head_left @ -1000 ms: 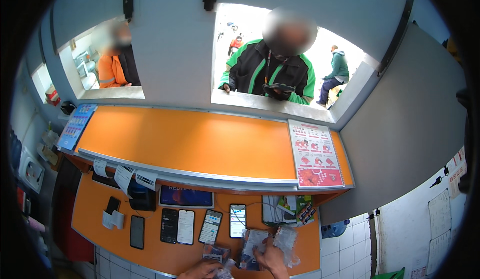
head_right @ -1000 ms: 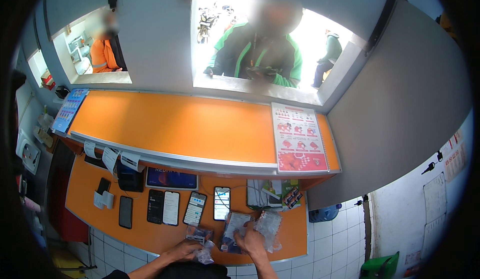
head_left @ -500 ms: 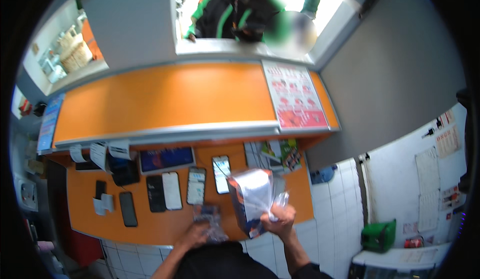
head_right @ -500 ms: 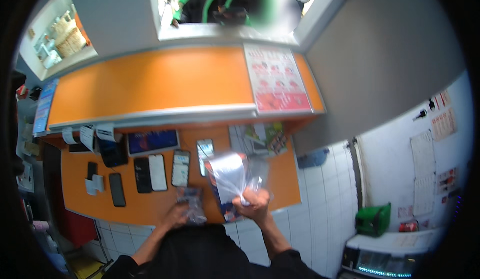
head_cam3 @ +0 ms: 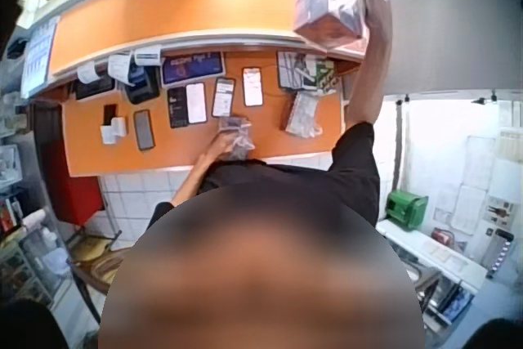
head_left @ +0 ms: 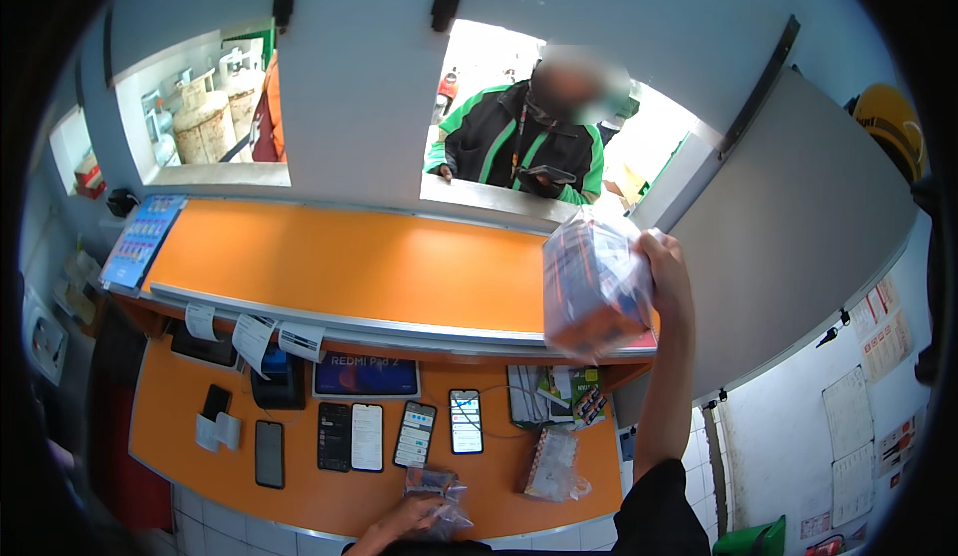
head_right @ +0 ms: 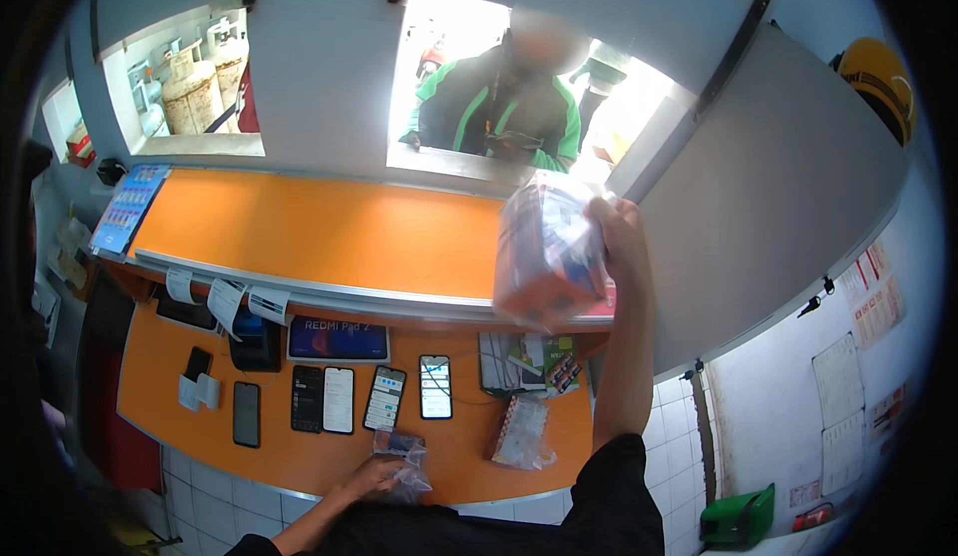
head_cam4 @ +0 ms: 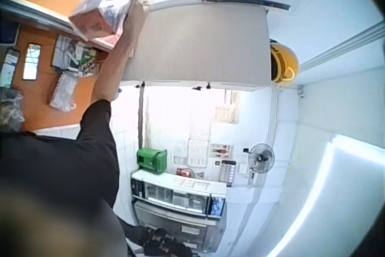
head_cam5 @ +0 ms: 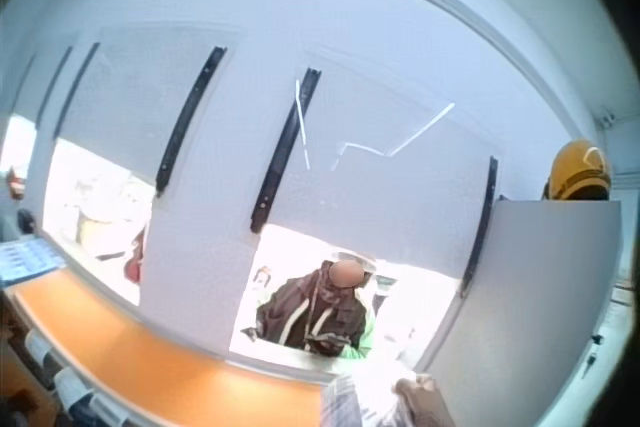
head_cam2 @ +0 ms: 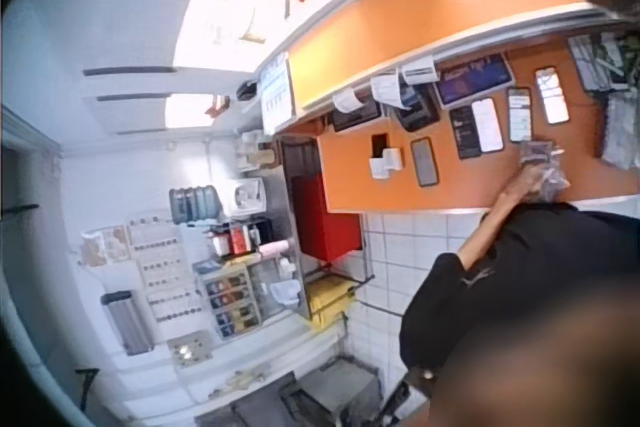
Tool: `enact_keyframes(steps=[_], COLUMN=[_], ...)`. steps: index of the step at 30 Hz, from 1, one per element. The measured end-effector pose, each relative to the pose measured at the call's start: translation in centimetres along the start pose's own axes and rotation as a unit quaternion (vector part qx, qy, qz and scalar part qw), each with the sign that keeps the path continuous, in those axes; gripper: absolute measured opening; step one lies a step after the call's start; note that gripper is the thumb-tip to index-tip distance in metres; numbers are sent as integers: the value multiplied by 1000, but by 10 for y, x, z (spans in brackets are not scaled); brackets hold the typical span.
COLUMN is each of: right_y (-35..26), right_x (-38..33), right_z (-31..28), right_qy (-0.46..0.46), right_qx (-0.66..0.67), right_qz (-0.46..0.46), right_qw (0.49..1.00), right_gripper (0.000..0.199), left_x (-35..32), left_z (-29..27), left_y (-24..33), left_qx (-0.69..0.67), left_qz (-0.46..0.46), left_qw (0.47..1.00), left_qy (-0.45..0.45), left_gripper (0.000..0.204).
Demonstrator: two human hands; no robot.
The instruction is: The person handles printed receipts and food items, places them into small boxes, and then into plastic bags. They move between the counter and a kitchen prep area, organizing items and preparing them for handoff to a customer.
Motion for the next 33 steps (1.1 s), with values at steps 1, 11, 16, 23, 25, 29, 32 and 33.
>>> enact_keyframes(steps=[1,11,16,23,25,29,32,33], right_y=[16,184,156,50,29,109,217,244], right_x=[18,114,105,41,-22,-209,-397,-464], right_z=[6,46,63,10,-15,-43,-52,-57], right_qy=[-4,101,14,-26,45,103,249,314], right_qx=[-18,144,61,-198,-191,-9,66,46], right_qz=[29,135,171,-12,-177,-91,105,131], right_qw=[999,975,983,980,965,991,961,939], right_gripper=[15,19,28,57,43,15,16,18], left_x=[-1,-5,-5,-2,5,16,19,18], left_z=[0,-3,-6,3,2,17,22,19], left_y=[-1,-1,-5,1,19,21,4,-1], left_qx=[-9,-31,-26,-81,44,201,136,136], left_qz=[-1,-29,-34,-161,-96,-28,-31,-30], left_qw=[1000,999,999,981,992,975,987,988], left_qy=[6,1,8,-66,-65,-90,-83,-58], left_gripper=[30,31,33,43,45,37,28,25])
Point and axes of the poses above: each hand's wrist, its own x-axis towards the middle knuckle, its own z-axis out of the palm, y = z × x, the point moved 9 cm from there along x, towards the middle knuckle, and after that the axes turned 8 degrees about -z, right-handed, at the moved point
